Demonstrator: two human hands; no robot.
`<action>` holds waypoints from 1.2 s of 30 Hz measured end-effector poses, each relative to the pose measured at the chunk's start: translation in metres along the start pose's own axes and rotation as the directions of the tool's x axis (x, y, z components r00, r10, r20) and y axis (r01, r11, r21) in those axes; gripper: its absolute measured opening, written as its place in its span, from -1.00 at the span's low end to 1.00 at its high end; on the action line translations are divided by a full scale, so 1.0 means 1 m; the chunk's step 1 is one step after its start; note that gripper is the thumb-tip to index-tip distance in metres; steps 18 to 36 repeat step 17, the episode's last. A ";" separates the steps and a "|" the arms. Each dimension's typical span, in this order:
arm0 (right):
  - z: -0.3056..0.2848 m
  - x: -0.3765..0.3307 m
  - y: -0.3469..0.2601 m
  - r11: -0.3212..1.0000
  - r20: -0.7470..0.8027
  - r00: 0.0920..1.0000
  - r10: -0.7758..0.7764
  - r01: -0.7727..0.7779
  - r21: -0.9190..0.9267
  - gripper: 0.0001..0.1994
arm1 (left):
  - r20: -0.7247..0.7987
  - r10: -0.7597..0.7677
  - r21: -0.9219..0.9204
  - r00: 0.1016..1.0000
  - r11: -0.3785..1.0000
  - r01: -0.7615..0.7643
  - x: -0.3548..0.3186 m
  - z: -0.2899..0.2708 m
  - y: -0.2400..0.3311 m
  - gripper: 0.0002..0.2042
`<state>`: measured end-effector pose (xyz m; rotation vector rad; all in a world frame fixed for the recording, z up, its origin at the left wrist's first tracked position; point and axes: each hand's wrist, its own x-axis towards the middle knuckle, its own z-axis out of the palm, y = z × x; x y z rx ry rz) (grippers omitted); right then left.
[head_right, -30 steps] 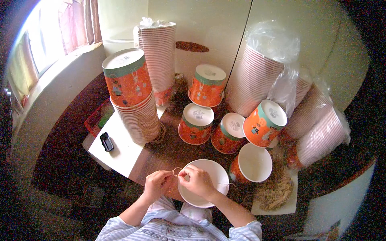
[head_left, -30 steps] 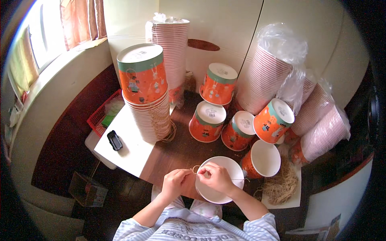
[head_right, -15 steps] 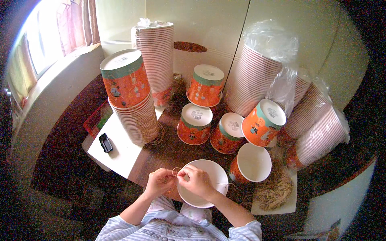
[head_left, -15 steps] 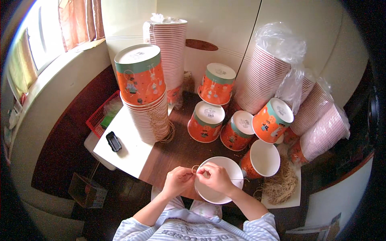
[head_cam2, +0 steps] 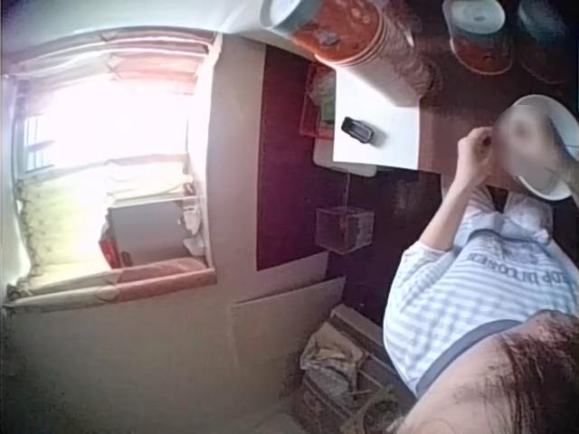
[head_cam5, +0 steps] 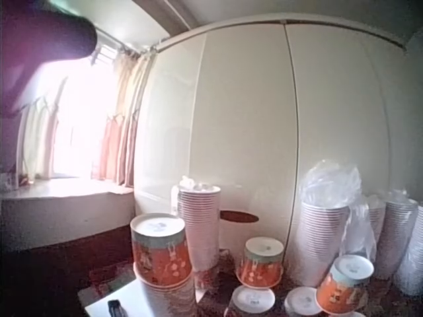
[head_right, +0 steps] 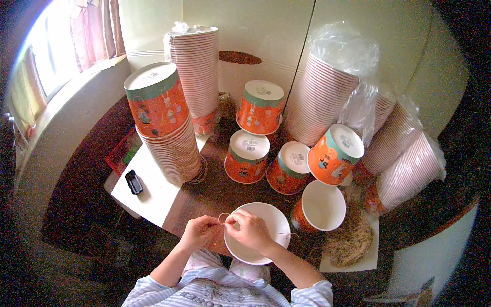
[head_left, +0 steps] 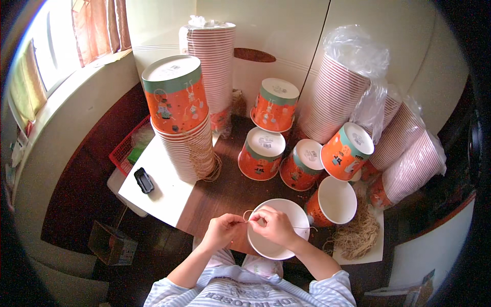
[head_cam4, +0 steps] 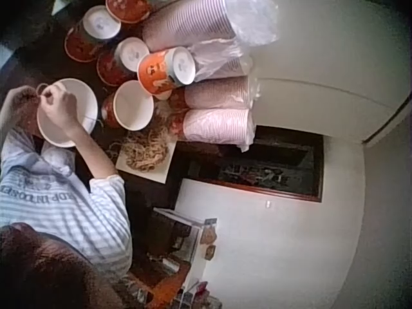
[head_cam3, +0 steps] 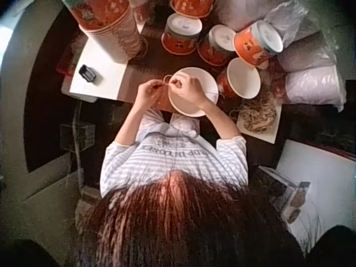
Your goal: Attaching string handles to decorative paper buckets and stacking them.
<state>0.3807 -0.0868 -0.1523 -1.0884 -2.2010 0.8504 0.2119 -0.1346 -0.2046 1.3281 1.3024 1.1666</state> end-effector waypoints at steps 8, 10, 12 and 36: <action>0.001 0.000 0.004 0.990 -0.034 0.991 -0.130 0.128 -0.055 -0.88 | 0.270 -0.137 -0.526 0.953 0.808 0.265 0.004 -0.004 0.009 -0.90; -0.002 -0.001 -0.004 0.995 -0.043 0.999 0.001 0.003 0.103 -0.82 | 0.301 -0.196 -0.502 0.933 0.800 0.330 0.004 -0.008 0.024 -0.91; -0.006 -0.002 -0.010 0.981 -0.024 0.999 0.030 -0.025 0.191 -0.80 | 0.317 -0.255 -0.478 0.914 0.789 0.386 0.001 -0.011 0.023 -0.92; -0.011 -0.005 -0.003 0.955 0.099 0.994 -0.040 0.009 0.298 -0.69 | 0.282 -0.127 -0.605 0.951 0.746 0.279 -0.001 -0.007 0.020 -0.89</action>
